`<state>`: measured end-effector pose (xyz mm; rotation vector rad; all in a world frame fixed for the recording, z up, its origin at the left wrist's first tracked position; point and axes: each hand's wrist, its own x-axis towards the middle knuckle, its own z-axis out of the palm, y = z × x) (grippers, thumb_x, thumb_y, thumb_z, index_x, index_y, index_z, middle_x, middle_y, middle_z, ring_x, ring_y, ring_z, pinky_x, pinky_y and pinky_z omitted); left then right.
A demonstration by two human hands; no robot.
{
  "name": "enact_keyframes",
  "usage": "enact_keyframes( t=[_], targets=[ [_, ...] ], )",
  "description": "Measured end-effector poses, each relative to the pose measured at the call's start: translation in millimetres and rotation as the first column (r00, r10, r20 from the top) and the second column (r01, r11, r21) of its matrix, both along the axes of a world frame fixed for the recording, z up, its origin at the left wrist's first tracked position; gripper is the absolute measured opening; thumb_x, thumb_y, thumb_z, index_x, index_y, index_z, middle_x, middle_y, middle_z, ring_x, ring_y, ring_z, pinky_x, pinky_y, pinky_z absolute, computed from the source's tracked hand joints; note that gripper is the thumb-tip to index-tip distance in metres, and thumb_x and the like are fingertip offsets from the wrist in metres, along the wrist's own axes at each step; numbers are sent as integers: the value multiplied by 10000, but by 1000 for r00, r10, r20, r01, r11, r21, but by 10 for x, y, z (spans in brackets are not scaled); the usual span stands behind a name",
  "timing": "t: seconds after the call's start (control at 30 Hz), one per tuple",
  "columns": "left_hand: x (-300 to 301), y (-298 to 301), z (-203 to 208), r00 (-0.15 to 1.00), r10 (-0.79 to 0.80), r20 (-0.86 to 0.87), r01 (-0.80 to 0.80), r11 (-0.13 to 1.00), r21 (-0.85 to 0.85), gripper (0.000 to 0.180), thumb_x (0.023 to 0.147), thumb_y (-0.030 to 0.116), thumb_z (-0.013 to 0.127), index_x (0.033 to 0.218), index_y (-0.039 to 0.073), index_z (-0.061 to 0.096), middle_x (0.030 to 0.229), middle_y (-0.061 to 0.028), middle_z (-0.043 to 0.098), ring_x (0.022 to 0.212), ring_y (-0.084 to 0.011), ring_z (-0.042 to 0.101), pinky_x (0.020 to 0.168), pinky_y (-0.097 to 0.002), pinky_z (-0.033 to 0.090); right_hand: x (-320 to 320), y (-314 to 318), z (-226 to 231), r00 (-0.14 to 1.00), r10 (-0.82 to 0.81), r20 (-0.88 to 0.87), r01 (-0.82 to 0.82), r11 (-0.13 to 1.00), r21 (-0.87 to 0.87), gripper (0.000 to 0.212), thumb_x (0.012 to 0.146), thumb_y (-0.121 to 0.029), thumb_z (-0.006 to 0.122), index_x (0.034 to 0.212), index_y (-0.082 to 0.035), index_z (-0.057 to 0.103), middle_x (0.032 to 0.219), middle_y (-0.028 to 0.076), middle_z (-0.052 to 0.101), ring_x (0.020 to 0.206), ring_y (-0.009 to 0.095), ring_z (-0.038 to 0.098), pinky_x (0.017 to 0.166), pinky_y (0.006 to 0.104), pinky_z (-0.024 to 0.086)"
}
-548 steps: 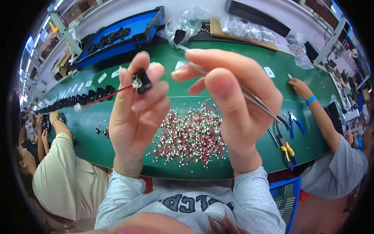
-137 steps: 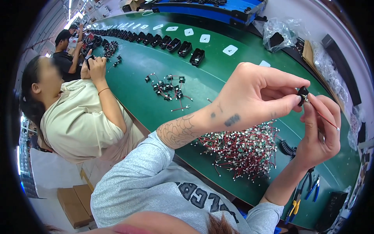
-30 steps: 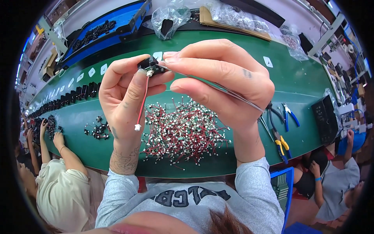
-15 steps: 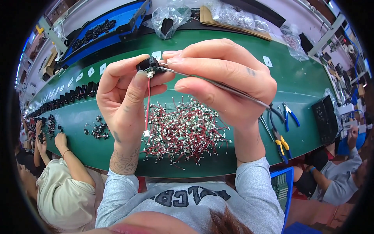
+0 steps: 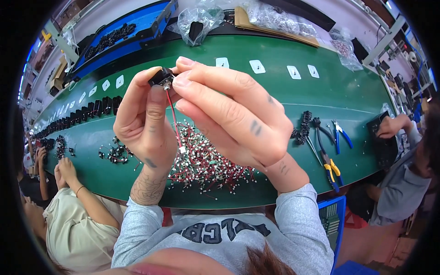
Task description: The person assembles small electronic components by inserting pins and wires into plastic housings, using tweezers to manipulate the small parts.
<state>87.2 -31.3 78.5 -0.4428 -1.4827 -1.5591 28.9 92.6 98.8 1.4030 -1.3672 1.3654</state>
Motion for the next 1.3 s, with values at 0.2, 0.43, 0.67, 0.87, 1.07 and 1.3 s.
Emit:
enact_keyframes(
  t=[0.2,0.43,0.67,0.87,1.07,1.3],
  targets=[
    [-6,1,-40,1000,7,-24,-7,1000,7,276,910,-58,551,1184,-72,579,1068,-146,658,865,-156,654,794,-275,582,8,1,-47,998,-56,-15,56,998,26,136,891,-24,602,988,54,655,1025,189,646,951,380,672,857,441,579],
    [-31,13,-51,997,61,-48,-63,997,-32,291,892,-91,560,1182,-80,585,1065,-147,663,852,-157,661,787,-270,589,28,-37,-102,989,-136,-52,137,991,9,135,878,10,603,997,49,655,1041,188,642,969,375,668,862,427,580],
    [-14,-12,-39,980,197,-18,-198,971,-135,294,887,-93,567,1181,-81,584,1057,-155,666,856,-171,668,789,-277,591,39,-70,-91,977,-199,-78,201,980,10,161,845,53,624,1001,48,660,1035,180,644,970,368,669,859,418,583],
    [23,44,27,1000,26,16,-26,999,32,270,921,-29,543,1188,-68,570,1041,-178,674,889,-200,677,767,-283,584,-148,15,15,996,-49,-79,49,999,-2,147,892,-78,607,949,47,660,974,176,653,917,341,679,816,406,589],
    [84,89,127,954,-300,31,286,932,222,270,934,13,547,1194,-60,561,1035,-202,672,907,-240,687,748,-297,589,-124,88,130,819,480,313,-359,856,-373,291,927,-270,586,911,10,665,839,147,631,704,226,626,623,295,522],
    [127,63,93,961,-271,53,264,958,111,269,918,10,571,1179,-56,578,1047,-193,671,860,-223,684,753,-306,591,16,176,122,840,168,516,-126,985,-116,191,813,-209,660,842,-21,679,703,69,548,593,133,432,540,233,338]
  ],
)
